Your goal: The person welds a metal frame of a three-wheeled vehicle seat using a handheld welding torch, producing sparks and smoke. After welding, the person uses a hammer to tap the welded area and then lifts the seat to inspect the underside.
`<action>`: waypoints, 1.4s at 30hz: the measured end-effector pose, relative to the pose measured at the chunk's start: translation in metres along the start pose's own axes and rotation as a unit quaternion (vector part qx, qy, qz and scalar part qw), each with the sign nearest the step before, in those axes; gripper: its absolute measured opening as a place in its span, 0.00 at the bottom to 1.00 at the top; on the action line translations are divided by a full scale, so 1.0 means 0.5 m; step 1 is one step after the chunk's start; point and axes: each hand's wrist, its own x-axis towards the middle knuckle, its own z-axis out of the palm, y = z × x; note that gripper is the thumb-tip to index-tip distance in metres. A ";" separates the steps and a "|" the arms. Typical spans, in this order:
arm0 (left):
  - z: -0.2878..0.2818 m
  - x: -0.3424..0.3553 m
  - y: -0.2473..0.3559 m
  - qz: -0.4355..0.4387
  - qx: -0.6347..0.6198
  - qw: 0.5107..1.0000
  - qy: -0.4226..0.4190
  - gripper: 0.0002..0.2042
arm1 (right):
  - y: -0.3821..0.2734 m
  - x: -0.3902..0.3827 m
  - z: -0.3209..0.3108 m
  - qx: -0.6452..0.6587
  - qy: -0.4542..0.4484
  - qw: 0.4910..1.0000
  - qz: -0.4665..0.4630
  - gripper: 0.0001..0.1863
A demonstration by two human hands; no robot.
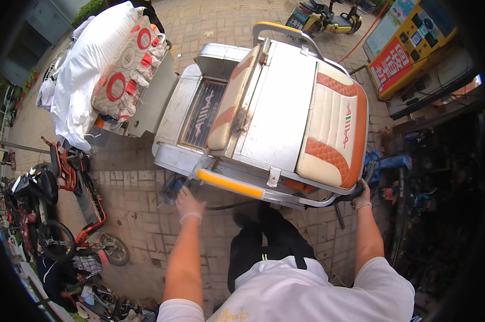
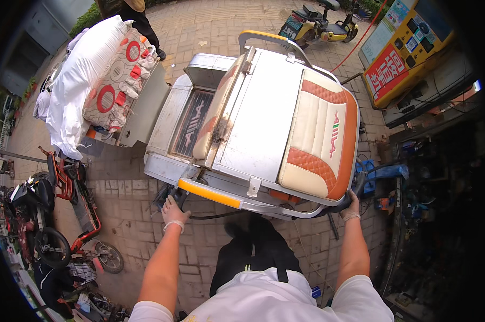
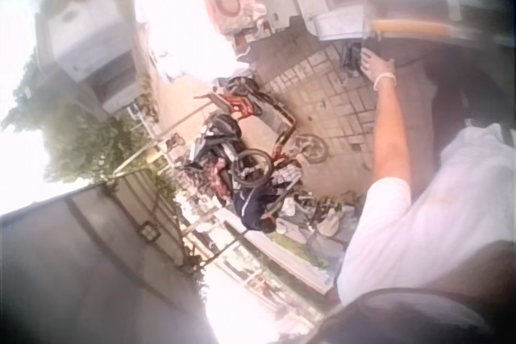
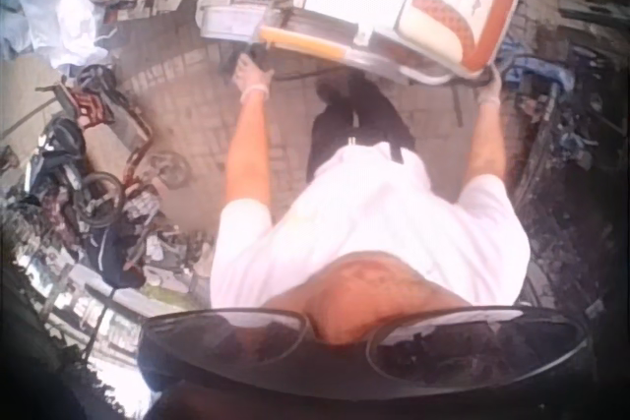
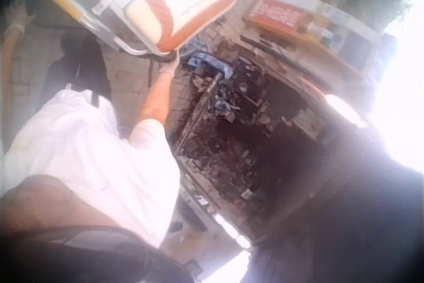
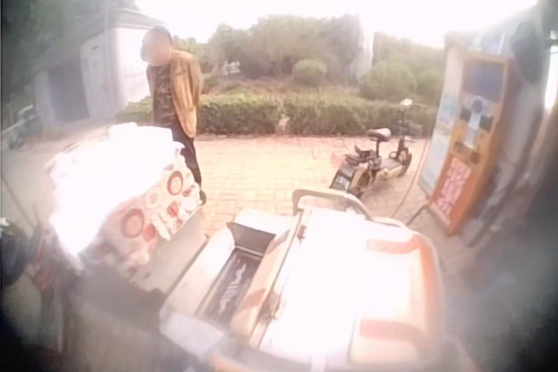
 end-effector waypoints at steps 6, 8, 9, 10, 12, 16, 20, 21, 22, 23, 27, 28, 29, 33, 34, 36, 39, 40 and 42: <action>0.017 0.031 0.030 -0.020 0.046 0.999 0.003 0.62 | 0.006 -0.022 0.004 -0.053 -0.053 0.997 -0.022 0.17; 0.027 0.047 0.036 -0.042 0.033 0.999 0.008 0.65 | 0.001 -0.043 0.023 -0.047 -0.097 0.994 -0.008 0.19; 0.032 0.056 0.038 -0.048 0.036 0.998 0.020 0.65 | -0.005 -0.058 0.033 -0.044 -0.105 0.993 -0.008 0.19; 0.039 0.066 0.040 -0.055 0.037 0.997 0.027 0.65 | -0.015 -0.072 0.047 -0.049 -0.107 0.993 -0.012 0.19; 0.057 0.079 0.037 -0.058 0.040 0.997 0.039 0.66 | -0.038 -0.104 0.070 -0.064 -0.097 0.993 -0.005 0.19; 0.112 0.111 0.027 -0.029 0.042 0.997 0.056 0.67 | -0.066 -0.164 0.118 -0.124 -0.094 0.987 -0.049 0.20; 0.164 0.125 0.016 -0.016 0.015 0.997 0.075 0.58 | -0.068 -0.202 0.166 -0.156 -0.070 0.981 -0.090 0.21; 0.173 0.122 0.015 -0.032 0.003 0.998 0.057 0.58 | -0.070 -0.209 0.172 -0.160 -0.081 0.978 -0.102 0.21; 0.178 0.125 0.014 -0.038 -0.036 0.996 0.074 0.66 | -0.073 -0.216 0.179 -0.160 -0.082 0.979 -0.099 0.21; 0.180 0.121 0.014 -0.047 -0.038 0.994 0.092 0.66 | -0.077 -0.221 0.181 -0.168 -0.069 0.979 -0.096 0.21; 0.173 0.104 0.020 -0.093 -0.027 0.988 0.120 0.60 | -0.092 -0.231 0.178 -0.177 -0.077 0.978 -0.082 0.21; 0.168 0.101 0.019 -0.099 -0.040 0.990 0.090 0.59 | -0.096 -0.231 0.175 -0.177 -0.072 0.978 -0.078 0.21; 0.164 0.100 0.018 -0.108 -0.044 0.991 0.071 0.58 | -0.098 -0.228 0.173 -0.176 -0.068 0.979 -0.074 0.21; 0.168 0.091 0.020 -0.090 -0.079 0.990 0.071 0.48 | -0.100 -0.222 0.166 -0.180 -0.070 0.979 -0.064 0.20; 0.174 0.087 0.022 -0.102 -0.099 0.988 0.063 0.45 | -0.101 -0.220 0.163 -0.183 -0.070 0.979 -0.063 0.20; 0.189 0.071 0.024 -0.107 -0.126 0.982 0.095 0.41 | -0.103 -0.218 0.159 -0.189 -0.073 0.977 -0.059 0.20; 0.210 0.043 0.029 -0.114 -0.150 0.974 0.126 0.36 | -0.106 -0.209 0.154 -0.190 -0.081 0.977 -0.050 0.20; 0.216 0.027 0.031 -0.116 -0.155 0.972 0.134 0.35 | -0.108 -0.208 0.153 -0.187 -0.082 0.978 -0.045 0.20; 0.220 -0.025 0.025 -0.133 -0.180 0.968 0.117 0.33 | -0.110 -0.204 0.157 -0.182 -0.091 0.978 -0.042 0.20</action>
